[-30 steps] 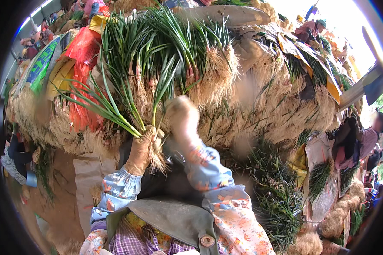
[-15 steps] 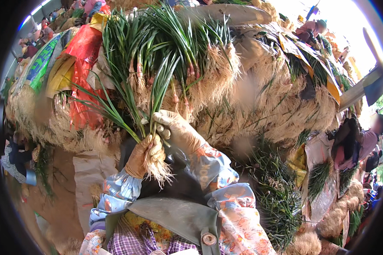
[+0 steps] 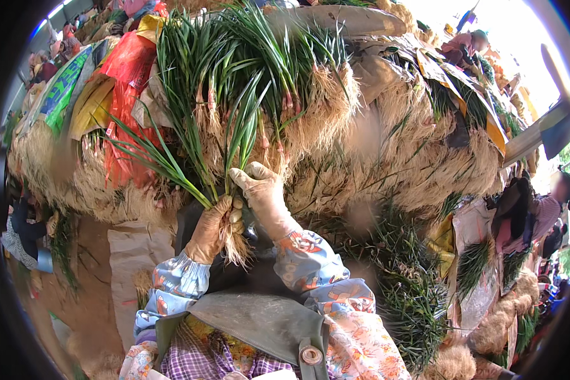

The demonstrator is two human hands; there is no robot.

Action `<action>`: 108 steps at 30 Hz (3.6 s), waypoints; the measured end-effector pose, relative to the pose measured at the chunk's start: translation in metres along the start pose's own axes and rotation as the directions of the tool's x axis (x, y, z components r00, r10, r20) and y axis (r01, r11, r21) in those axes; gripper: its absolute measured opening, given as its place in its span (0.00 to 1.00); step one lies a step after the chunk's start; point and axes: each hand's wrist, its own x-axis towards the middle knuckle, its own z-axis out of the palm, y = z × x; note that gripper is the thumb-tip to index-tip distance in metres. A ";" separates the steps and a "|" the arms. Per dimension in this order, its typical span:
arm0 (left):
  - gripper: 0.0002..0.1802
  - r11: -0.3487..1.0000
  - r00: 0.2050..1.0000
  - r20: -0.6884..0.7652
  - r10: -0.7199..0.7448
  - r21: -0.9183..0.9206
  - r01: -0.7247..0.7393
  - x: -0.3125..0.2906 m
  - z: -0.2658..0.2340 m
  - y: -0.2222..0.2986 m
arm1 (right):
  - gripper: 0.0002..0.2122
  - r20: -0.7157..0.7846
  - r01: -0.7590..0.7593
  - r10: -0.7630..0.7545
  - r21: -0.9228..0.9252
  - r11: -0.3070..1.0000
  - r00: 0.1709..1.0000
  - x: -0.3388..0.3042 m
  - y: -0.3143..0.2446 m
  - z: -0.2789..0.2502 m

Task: The person gathers green onions from a large pile and ties them into bundles by hand.

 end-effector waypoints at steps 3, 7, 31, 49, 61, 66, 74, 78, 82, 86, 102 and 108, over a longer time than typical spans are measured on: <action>0.13 1.000 0.999 0.021 -0.025 -0.016 0.025 0.000 0.000 -0.001 | 0.11 0.016 0.397 -0.426 -0.394 0.829 0.905 0.010 0.023 -0.014; 0.15 0.996 0.922 0.379 0.080 -0.076 -0.056 -0.019 0.006 0.009 | 0.10 0.052 0.571 -0.744 -0.678 0.464 0.666 0.037 0.040 -0.044; 0.15 0.548 0.846 -0.064 0.529 0.787 -0.283 0.042 -0.003 0.022 | 0.08 0.219 0.406 -0.417 -0.803 0.437 0.882 0.045 -0.020 -0.025; 0.14 0.955 0.949 0.291 0.118 0.231 -0.189 -0.009 0.033 0.031 | 0.06 0.099 0.216 -0.499 -0.959 0.183 0.861 0.056 -0.009 -0.076; 0.18 0.997 0.961 0.276 -0.033 0.077 0.013 0.007 0.024 0.004 | 0.12 0.159 0.003 -0.525 -0.958 -0.286 0.836 0.101 -0.061 -0.047; 0.14 0.966 0.992 0.062 0.106 0.229 -0.117 0.007 0.023 0.005 | 0.10 0.069 0.186 -0.264 -0.873 0.450 0.962 0.059 -0.060 -0.063; 0.16 0.998 0.990 0.136 0.029 0.055 -0.036 0.001 0.032 0.001 | 0.01 0.181 0.358 -0.612 -0.917 0.179 0.770 0.015 -0.007 -0.061; 0.16 0.968 0.950 0.258 0.175 0.133 -0.215 -0.008 0.042 0.010 | 0.10 0.090 -0.059 0.090 -0.297 0.953 0.992 0.010 -0.016 -0.098; 0.09 0.943 0.981 -0.103 0.162 0.308 -0.124 0.005 0.027 0.002 | 0.16 0.098 0.186 -0.158 -0.575 0.797 0.983 -0.013 -0.032 -0.043; 0.09 0.905 0.969 -0.128 0.210 0.401 -0.143 0.006 0.026 -0.011 | 0.09 0.322 0.503 -0.630 -0.855 0.127 0.707 0.007 0.002 -0.038; 0.12 0.982 0.952 0.242 0.186 -0.016 -0.188 -0.032 0.061 0.004 | 0.06 0.078 -0.030 -0.535 -0.981 -0.190 0.841 0.063 0.064 -0.165; 0.08 0.932 0.920 0.378 0.105 -0.361 0.042 -0.023 0.016 0.005 | 0.15 0.446 0.434 0.009 -0.875 0.217 0.895 -0.025 0.021 -0.113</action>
